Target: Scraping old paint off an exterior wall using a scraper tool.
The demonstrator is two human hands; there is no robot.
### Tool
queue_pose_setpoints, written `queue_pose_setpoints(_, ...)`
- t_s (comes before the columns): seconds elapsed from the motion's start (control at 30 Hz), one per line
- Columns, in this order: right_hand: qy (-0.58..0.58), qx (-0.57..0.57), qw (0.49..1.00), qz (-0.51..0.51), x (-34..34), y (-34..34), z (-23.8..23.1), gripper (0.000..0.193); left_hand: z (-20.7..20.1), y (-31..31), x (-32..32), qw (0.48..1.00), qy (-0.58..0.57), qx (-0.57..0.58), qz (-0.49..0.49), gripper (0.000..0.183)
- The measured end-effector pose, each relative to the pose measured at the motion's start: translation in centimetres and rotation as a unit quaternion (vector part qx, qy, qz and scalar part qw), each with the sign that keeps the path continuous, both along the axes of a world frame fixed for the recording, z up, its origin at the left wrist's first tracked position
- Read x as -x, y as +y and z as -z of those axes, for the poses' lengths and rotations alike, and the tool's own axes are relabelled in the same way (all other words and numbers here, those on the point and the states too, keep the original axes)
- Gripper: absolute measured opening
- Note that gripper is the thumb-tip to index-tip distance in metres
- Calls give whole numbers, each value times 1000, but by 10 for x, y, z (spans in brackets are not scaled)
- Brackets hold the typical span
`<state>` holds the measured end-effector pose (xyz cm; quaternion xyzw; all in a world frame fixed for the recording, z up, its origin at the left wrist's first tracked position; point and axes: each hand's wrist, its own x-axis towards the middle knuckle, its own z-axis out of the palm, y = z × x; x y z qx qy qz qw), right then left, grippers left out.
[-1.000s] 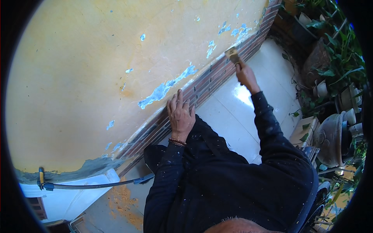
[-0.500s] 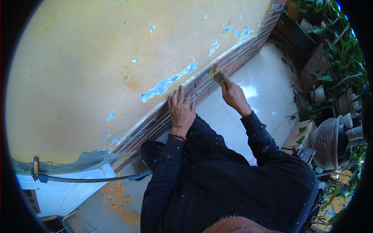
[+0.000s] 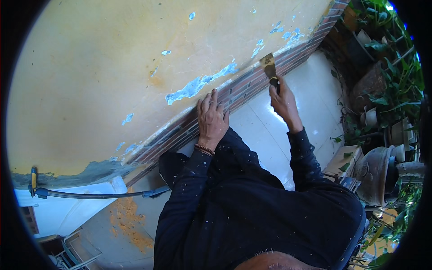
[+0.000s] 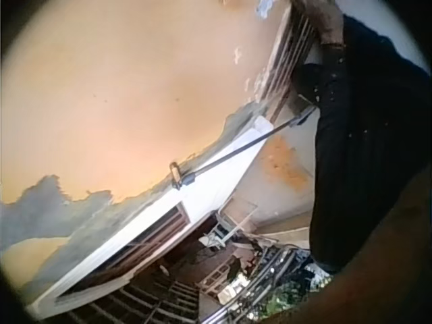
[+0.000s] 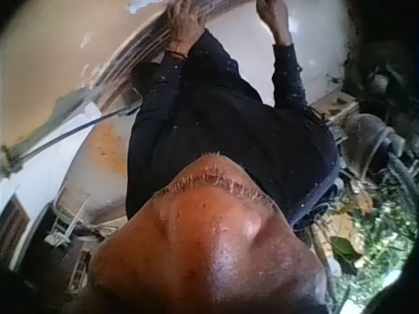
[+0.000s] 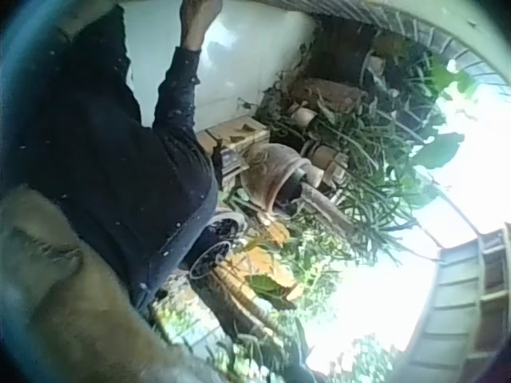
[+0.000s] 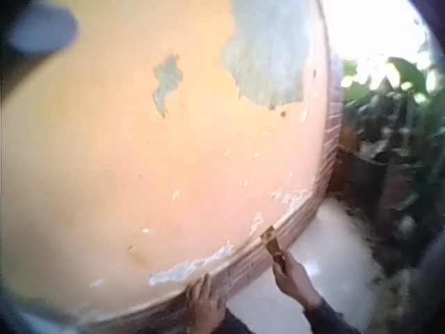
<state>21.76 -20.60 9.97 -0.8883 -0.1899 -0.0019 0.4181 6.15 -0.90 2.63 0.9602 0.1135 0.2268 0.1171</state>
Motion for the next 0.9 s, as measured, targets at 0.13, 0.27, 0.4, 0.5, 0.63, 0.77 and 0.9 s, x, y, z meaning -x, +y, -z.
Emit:
queue_pose_setpoints(0.13, -138, 170, 972, -84, -17, -19, -45, 36, 0, 2, 2, 1000, 3, 2, 6, 36)
queue_pose_setpoints(0.27, -213, 283, 928, -117, -27, -8, -116, 29, 1, 2, 4, 1000, -7, 3, 1, 35)
queue_pose_setpoints(0.4, -324, 244, 898, -170, -63, 19, -114, 17, 1, -1, 1, 1000, -31, 5, 2, 35)
queue_pose_setpoints(0.5, -309, 380, 847, -206, -88, 61, -81, 11, 4, -4, 4, 1000, -24, 5, 2, 36)
queue_pose_setpoints(0.63, -339, 345, 851, -205, -79, 71, -144, 9, 3, 0, 2, 999, -42, -1, 5, 36)
queue_pose_setpoints(0.77, -441, 297, 809, -252, -102, 80, -99, 5, -1, -3, 2, 999, -48, -1, 16, 36)
queue_pose_setpoints(0.9, -407, 335, 807, -267, -86, 90, -116, 4, 3, 1, 6, 999, -43, 3, 7, 36)
